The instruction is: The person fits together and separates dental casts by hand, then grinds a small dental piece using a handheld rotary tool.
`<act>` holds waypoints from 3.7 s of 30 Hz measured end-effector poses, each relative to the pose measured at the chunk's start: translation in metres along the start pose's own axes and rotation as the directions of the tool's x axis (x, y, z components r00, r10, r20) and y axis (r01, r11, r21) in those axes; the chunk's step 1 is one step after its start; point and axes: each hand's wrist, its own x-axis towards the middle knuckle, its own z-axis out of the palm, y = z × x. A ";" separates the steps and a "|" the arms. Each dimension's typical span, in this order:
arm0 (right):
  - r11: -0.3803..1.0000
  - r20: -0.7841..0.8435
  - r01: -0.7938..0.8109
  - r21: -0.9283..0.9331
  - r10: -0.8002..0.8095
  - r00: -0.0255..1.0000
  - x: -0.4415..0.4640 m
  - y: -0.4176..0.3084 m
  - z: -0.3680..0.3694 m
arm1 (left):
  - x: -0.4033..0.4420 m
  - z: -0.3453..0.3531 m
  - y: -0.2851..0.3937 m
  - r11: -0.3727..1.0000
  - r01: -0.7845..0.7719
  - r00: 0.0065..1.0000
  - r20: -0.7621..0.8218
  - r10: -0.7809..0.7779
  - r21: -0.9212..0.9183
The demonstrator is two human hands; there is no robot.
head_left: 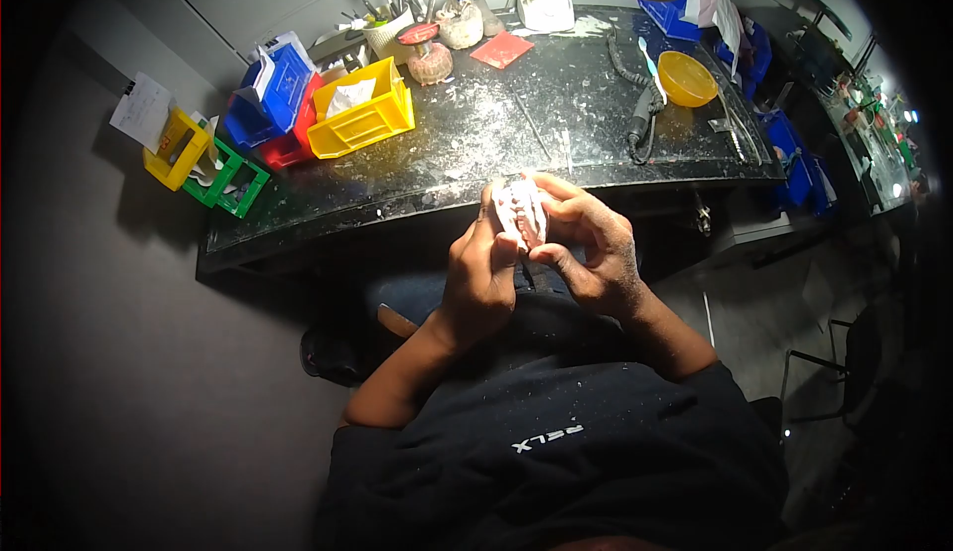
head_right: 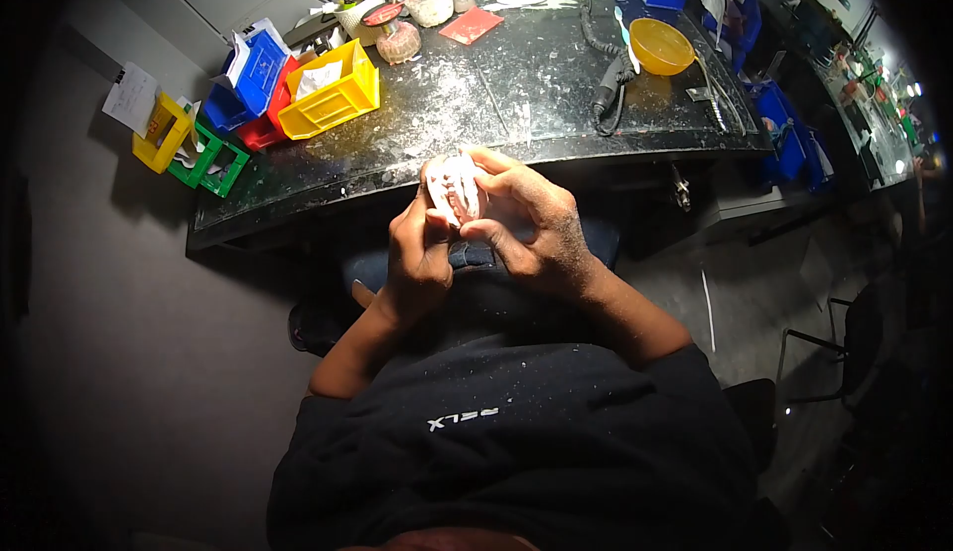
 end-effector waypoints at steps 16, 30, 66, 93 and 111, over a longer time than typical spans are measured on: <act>0.991 -0.025 0.009 0.132 -0.006 1.000 -0.001 0.005 -0.003 | 0.002 0.003 0.008 1.000 0.024 0.999 -0.030 -0.024 0.020; 0.940 0.066 0.131 -0.315 -0.116 0.991 0.009 -0.003 -0.002 | -0.004 0.007 -0.022 0.537 0.388 0.912 0.227 -0.342 -0.749; 0.972 0.303 0.054 -0.229 0.019 0.953 0.001 -0.008 -0.028 | -0.013 0.001 -0.017 0.952 -0.193 0.976 0.049 0.210 -0.237; 0.944 0.306 0.051 -0.325 0.053 0.951 -0.002 -0.021 -0.023 | -0.008 -0.007 -0.008 0.934 -0.288 0.949 0.070 0.309 -0.211; 0.961 0.336 0.026 -0.277 0.071 0.939 0.003 -0.025 -0.024 | -0.010 -0.013 -0.022 0.957 -0.252 0.949 0.160 0.273 -0.144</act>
